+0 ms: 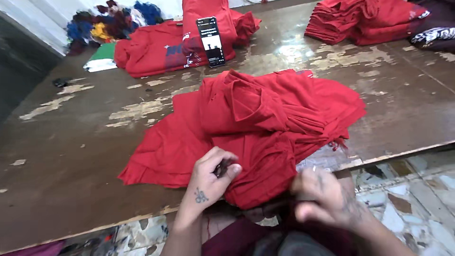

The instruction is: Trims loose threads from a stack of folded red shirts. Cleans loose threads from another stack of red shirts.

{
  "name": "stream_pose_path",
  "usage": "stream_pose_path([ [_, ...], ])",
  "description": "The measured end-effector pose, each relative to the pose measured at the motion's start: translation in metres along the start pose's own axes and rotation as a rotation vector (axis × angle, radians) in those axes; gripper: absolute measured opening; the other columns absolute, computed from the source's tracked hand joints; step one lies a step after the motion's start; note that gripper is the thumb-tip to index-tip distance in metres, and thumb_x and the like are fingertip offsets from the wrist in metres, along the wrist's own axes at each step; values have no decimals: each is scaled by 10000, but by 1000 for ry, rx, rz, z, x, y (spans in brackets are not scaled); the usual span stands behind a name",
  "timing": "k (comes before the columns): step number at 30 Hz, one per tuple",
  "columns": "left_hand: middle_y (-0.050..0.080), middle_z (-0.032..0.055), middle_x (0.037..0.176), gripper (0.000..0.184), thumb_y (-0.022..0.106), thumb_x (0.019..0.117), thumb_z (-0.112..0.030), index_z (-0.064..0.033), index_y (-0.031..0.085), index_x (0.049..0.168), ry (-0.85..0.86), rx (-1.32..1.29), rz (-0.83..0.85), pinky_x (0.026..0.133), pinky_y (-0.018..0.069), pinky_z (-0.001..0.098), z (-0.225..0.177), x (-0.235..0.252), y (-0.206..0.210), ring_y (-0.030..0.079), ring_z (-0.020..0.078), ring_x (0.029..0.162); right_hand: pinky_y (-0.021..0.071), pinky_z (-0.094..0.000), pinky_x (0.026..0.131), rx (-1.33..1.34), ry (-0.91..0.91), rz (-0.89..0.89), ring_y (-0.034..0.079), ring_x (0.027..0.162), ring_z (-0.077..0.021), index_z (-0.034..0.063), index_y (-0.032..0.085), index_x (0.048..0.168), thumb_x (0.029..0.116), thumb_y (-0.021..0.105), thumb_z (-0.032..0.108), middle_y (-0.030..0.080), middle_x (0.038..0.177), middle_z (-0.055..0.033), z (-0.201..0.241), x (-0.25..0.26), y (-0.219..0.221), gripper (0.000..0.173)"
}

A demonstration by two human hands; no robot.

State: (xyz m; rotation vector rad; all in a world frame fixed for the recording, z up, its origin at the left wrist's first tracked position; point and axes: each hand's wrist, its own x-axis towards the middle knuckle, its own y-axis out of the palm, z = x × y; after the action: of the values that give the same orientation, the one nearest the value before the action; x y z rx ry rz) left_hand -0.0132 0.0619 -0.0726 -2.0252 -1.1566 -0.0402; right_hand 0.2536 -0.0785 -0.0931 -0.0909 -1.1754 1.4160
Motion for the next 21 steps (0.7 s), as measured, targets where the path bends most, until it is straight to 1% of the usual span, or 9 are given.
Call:
stream_pose_path([
  [2, 721, 88, 989, 394, 677, 933, -397, -52, 742, 1113, -60, 199, 127, 718, 569, 367, -13, 7, 10, 680, 175, 828, 571, -482, 923, -157, 151, -71, 705, 1049, -315, 47, 706, 1215, 1019, 465, 602, 721, 1117, -189, -28, 29, 9, 636],
  [4, 723, 114, 908, 218, 698, 901, -250, -48, 747, 966, -14, 301, 206, 676, 580, 471, -19, 7, 18, 714, 256, 790, 594, -423, 835, -207, 140, -170, 721, 923, -287, 55, 751, 1077, 1004, 602, 345, 730, 976, -155, -41, 35, 22, 334],
  [6, 688, 85, 816, 179, 661, 917, -219, -56, 718, 871, 84, 300, 248, 635, 564, 411, -17, 1, 8, 682, 212, 725, 588, -336, 745, -141, 45, -175, 703, 808, -223, 49, 734, 986, 1007, 600, 205, 712, 867, -116, -24, 22, 8, 207],
  [11, 683, 79, 808, 184, 646, 913, -248, -88, 720, 858, 94, 367, 367, 563, 558, 464, -16, -16, -5, 692, 240, 689, 560, -274, 642, -106, 5, 86, 660, 713, -134, 102, 722, 927, 1014, 541, 281, 656, 786, -34, -15, -38, -23, 269],
  [14, 709, 47, 784, 312, 552, 1036, -274, -53, 738, 920, 111, 160, 166, 618, 532, 266, -29, 2, 3, 647, 89, 677, 588, -356, 734, -74, 124, 51, 699, 832, -200, 79, 704, 1160, 1044, 526, 458, 713, 952, -104, -12, -18, -24, 435],
  [16, 663, 31, 749, 358, 525, 1063, -281, 0, 712, 943, 87, -60, 81, 604, 466, 160, -39, 19, 20, 568, 2, 651, 581, -386, 799, -73, 137, -76, 693, 907, -245, 104, 714, 1228, 1027, 577, 417, 709, 1022, -145, -18, 6, -5, 397],
  [17, 657, 19, 760, 352, 533, 1055, -305, -6, 706, 992, 50, -55, 89, 589, 468, 178, -42, 23, 31, 562, 8, 641, 585, -418, 820, -87, 111, -123, 701, 929, -280, 112, 746, 1177, 1009, 610, 330, 714, 1011, -157, -24, 11, 9, 307],
  [19, 716, 63, 843, 428, 604, 984, -424, -51, 699, 1172, -52, 161, 209, 597, 550, 391, -42, 23, 43, 666, 171, 679, 582, -395, 777, -88, 12, -196, 697, 868, -276, 93, 765, 1004, 982, 610, 166, 708, 905, -135, -33, 6, 22, 173],
  [21, 731, 79, 903, 486, 642, 942, -471, -69, 682, 1214, -46, 254, 269, 640, 575, 469, -37, 14, 37, 706, 230, 749, 572, -321, 795, -18, -16, -137, 682, 868, -205, 85, 733, 973, 1022, 574, 170, 689, 896, -100, -29, -17, 0, 188],
])
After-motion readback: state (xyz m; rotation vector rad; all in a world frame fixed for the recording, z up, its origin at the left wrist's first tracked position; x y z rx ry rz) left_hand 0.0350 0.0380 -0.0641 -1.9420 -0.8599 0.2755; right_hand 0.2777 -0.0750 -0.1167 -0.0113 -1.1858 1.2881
